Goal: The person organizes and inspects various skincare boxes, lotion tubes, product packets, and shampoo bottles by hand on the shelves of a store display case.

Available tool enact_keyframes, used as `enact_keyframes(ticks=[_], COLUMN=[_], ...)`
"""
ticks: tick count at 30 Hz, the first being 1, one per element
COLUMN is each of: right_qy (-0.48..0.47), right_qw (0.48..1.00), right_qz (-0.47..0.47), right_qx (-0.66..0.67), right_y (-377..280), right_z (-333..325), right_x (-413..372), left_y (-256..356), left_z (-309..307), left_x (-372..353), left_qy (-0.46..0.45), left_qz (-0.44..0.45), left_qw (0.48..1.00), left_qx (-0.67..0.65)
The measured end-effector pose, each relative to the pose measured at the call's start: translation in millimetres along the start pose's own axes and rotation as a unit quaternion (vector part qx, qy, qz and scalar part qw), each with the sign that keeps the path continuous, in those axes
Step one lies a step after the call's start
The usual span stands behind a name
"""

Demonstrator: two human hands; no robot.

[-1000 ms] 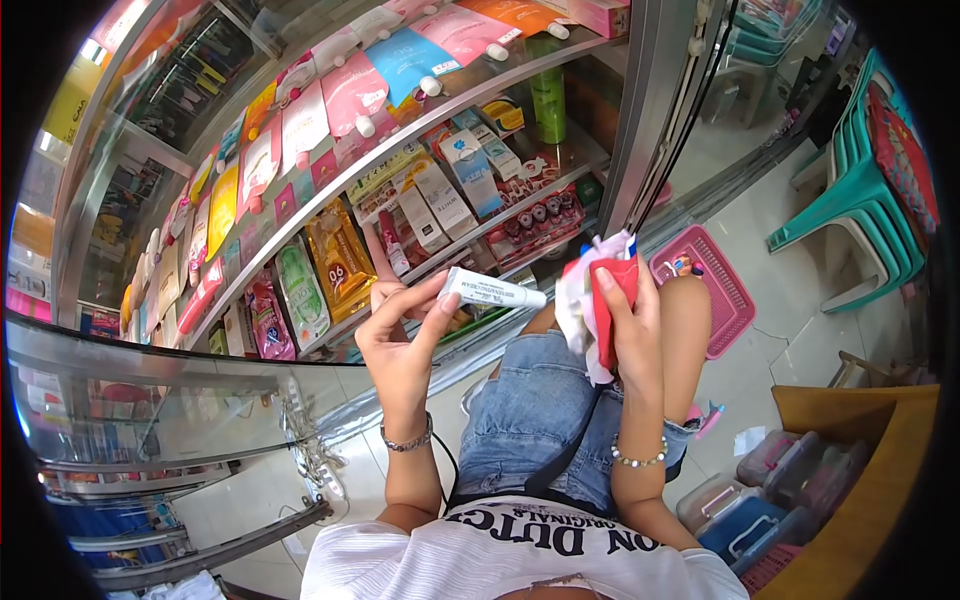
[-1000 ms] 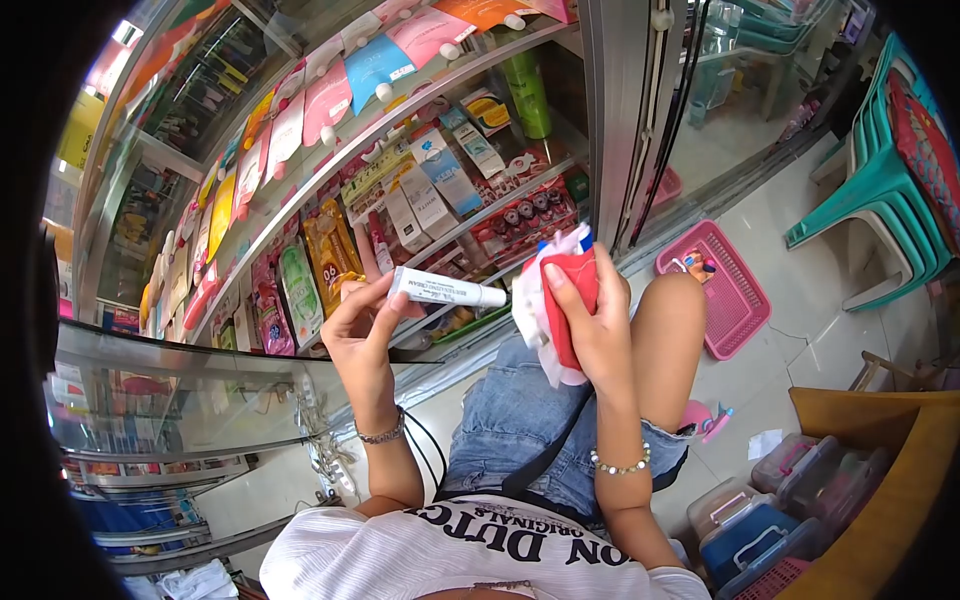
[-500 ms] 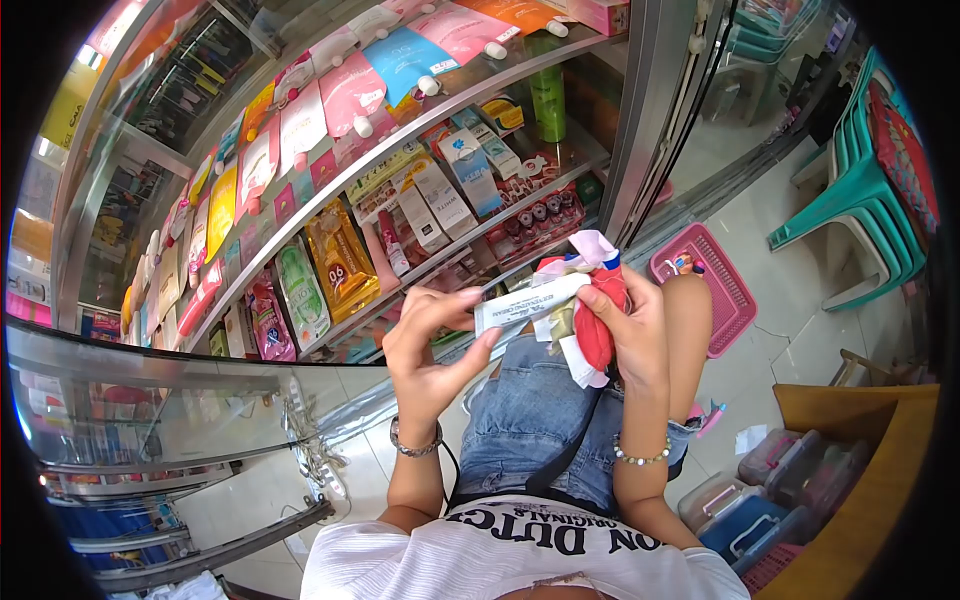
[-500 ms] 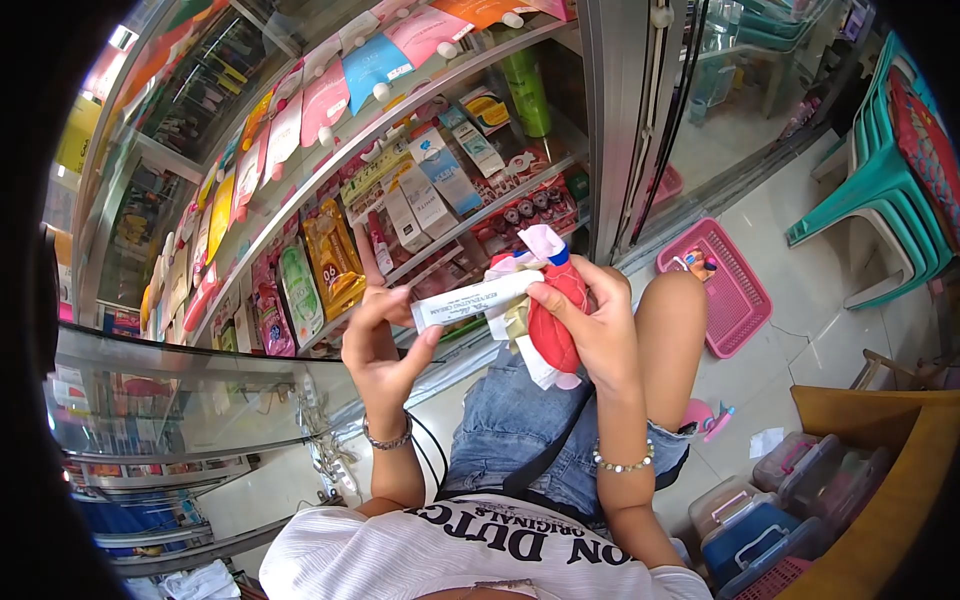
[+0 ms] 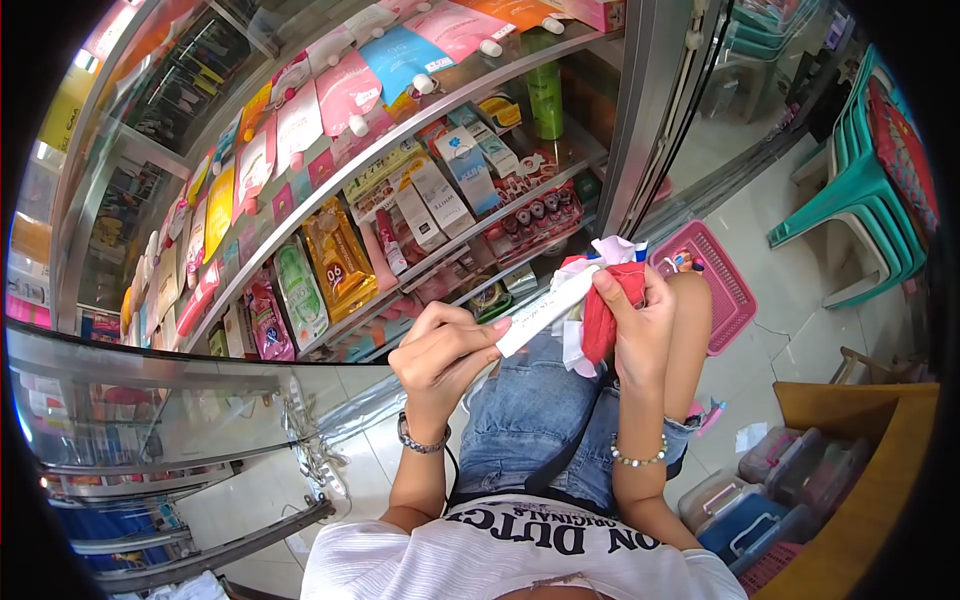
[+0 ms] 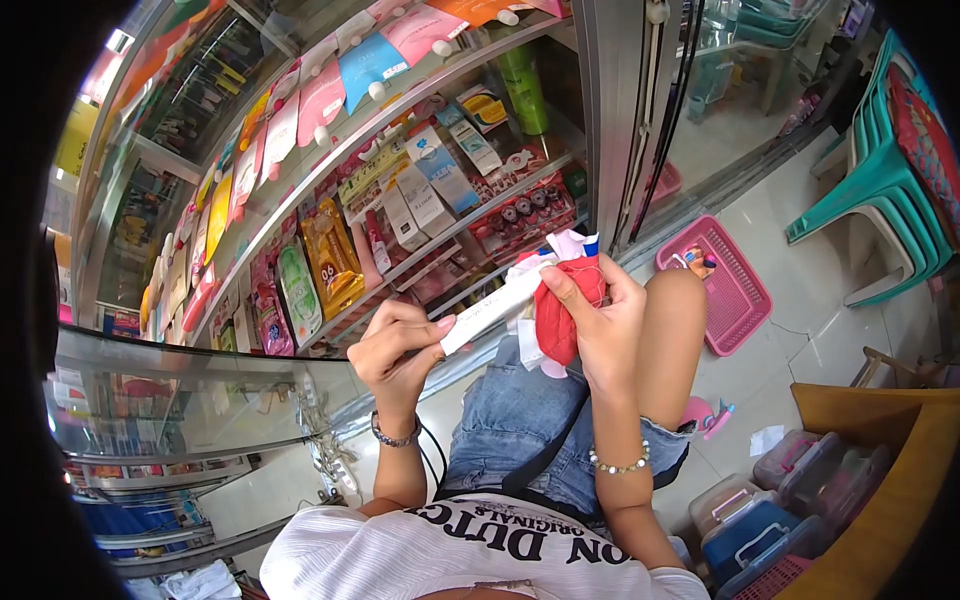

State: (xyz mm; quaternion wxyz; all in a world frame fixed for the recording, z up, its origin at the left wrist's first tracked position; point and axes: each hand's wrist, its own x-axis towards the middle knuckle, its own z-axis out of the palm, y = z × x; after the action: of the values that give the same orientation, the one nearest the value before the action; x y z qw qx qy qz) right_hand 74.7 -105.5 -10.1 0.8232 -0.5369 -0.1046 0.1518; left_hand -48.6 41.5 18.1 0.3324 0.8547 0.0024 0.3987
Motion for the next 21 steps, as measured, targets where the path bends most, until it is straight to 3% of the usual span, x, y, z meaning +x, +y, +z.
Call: enact_keyframes(ticks=[2, 10, 13, 21], right_qy=[0.017, 0.047, 0.074, 0.093], right_qw=[0.998, 0.998, 0.997, 0.996], right_qz=[-0.023, -0.032, -0.021, -0.016], right_qx=[-0.052, -0.014, 0.001, -0.003], right_y=[4.5, -4.2, -2.1, -5.8], right_z=[-0.2, 12.2, 5.8, -14.7], right_x=[0.4, 0.5, 4.4, 10.8], left_y=[1.6, -0.9, -13.9, -35.4], left_z=[-0.2, 0.9, -13.4, -39.3], left_x=[-1.9, -2.2, -1.4, -3.0], left_qy=[0.008, 0.013, 0.065, 0.067], left_qz=[0.002, 0.052, 0.138, 0.156], left_qw=[1.000, 0.999, 0.984, 0.963], left_qx=[0.016, -0.002, 0.087, 0.211])
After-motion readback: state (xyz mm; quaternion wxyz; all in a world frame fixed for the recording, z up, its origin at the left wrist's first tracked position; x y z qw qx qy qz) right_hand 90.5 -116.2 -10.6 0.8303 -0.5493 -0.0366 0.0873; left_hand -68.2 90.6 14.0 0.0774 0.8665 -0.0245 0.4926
